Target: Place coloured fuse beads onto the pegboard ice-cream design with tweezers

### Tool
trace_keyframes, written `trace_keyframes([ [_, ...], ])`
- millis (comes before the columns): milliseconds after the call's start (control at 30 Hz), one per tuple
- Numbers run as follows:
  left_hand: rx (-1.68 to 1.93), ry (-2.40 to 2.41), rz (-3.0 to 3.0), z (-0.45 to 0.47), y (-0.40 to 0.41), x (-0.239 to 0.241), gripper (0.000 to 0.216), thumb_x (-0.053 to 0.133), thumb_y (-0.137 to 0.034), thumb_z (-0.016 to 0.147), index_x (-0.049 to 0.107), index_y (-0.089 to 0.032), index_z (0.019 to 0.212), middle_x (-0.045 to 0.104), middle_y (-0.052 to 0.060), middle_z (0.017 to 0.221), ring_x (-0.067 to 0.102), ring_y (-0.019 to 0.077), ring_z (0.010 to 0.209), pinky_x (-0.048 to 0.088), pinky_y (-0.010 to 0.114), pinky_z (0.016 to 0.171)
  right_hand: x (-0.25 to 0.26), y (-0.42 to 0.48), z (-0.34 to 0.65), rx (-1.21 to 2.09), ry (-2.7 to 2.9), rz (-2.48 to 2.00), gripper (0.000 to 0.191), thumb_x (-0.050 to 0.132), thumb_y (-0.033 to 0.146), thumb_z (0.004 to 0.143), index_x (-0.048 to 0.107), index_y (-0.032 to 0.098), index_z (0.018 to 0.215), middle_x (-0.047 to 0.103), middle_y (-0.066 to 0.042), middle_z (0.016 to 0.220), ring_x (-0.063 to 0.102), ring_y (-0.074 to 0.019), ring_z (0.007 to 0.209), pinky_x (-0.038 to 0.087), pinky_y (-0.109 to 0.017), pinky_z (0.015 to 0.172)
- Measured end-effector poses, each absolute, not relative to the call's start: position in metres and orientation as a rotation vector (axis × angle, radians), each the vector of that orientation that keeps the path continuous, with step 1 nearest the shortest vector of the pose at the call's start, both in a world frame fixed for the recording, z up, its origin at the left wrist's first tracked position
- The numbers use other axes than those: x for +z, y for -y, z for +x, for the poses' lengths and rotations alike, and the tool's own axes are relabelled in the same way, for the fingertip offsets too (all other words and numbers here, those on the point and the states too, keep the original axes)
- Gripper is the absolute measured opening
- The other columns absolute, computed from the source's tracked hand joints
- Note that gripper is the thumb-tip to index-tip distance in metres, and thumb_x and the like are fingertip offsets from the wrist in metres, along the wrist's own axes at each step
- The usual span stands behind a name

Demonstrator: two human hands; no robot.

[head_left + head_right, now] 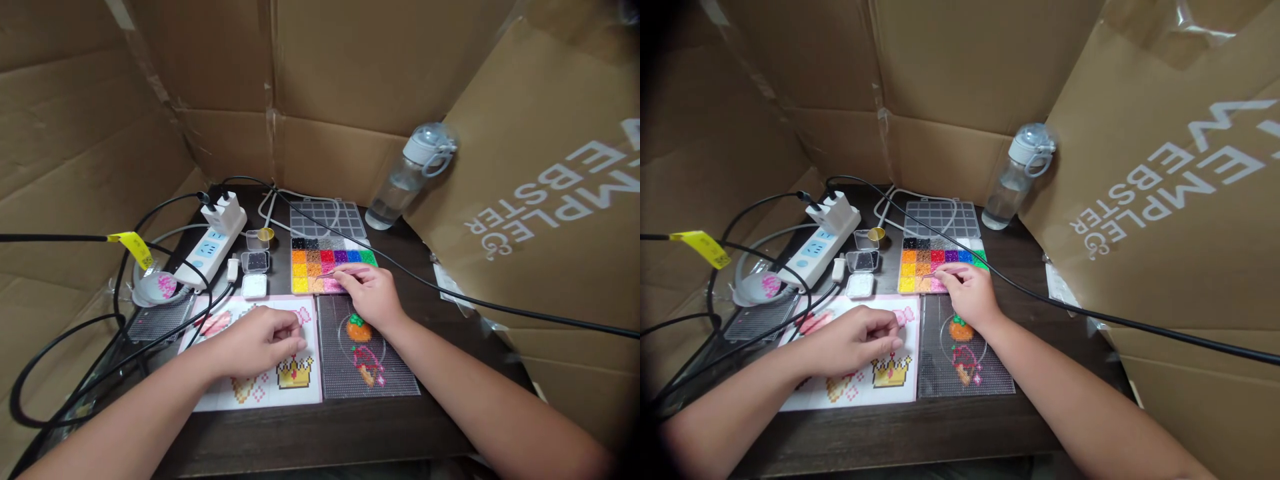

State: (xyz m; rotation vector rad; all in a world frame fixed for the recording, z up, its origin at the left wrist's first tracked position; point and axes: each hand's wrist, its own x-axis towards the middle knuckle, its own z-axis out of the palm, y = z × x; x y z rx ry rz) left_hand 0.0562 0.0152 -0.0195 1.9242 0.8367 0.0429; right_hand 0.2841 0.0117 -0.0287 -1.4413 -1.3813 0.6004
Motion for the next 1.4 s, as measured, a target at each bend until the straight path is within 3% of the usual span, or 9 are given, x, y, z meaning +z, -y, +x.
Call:
trace_keyframes([
  [300,0.053,-0.836,1.933,0.0567,-0.0155,-0.0189,0.024,0.051,-0.038,0.088,0.053,-0.019,0.073,0.049,-0.005,0.064,0.043,0.0100,0.061,0.032,0.022,0.057,-0.0277,-0.0135,0.2811,0.661,1.348,-1.456,0.010,0.069,0.024,0.074,0.076,0.018,0.070,0.078,-0.006,0.077,0.072,-0.0193,0.071,0.060,-0.031,0.066],
  [1067,0.058,-0.855,1.969,0.0565,-0.0141,-0.0166,0.026,0.052,-0.041,0.087,0.054,-0.020,0.073,0.050,-0.005,0.062,0.044,0.0101,0.059,0.032,0.022,0.056,-0.0344,-0.0143,0.2823,0.666,1.352,-1.469,0.011,0.069,0.026,0.074,0.076,0.018,0.071,0.078,-0.007,0.080,0.073,-0.0206,0.075,0.060,-0.034,0.072],
  [1400,0.053,-0.853,1.978,0.0567,-0.0140,-0.0139,0.026,0.052,-0.040,0.087,0.054,-0.019,0.072,0.050,-0.004,0.062,0.044,0.0102,0.059,0.031,0.022,0.055,-0.0291,-0.0134,0.2822,0.605,1.382,-1.473,0.012,0.068,0.025,0.076,0.077,0.019,0.071,0.078,-0.006,0.080,0.072,-0.0192,0.072,0.061,-0.033,0.068],
])
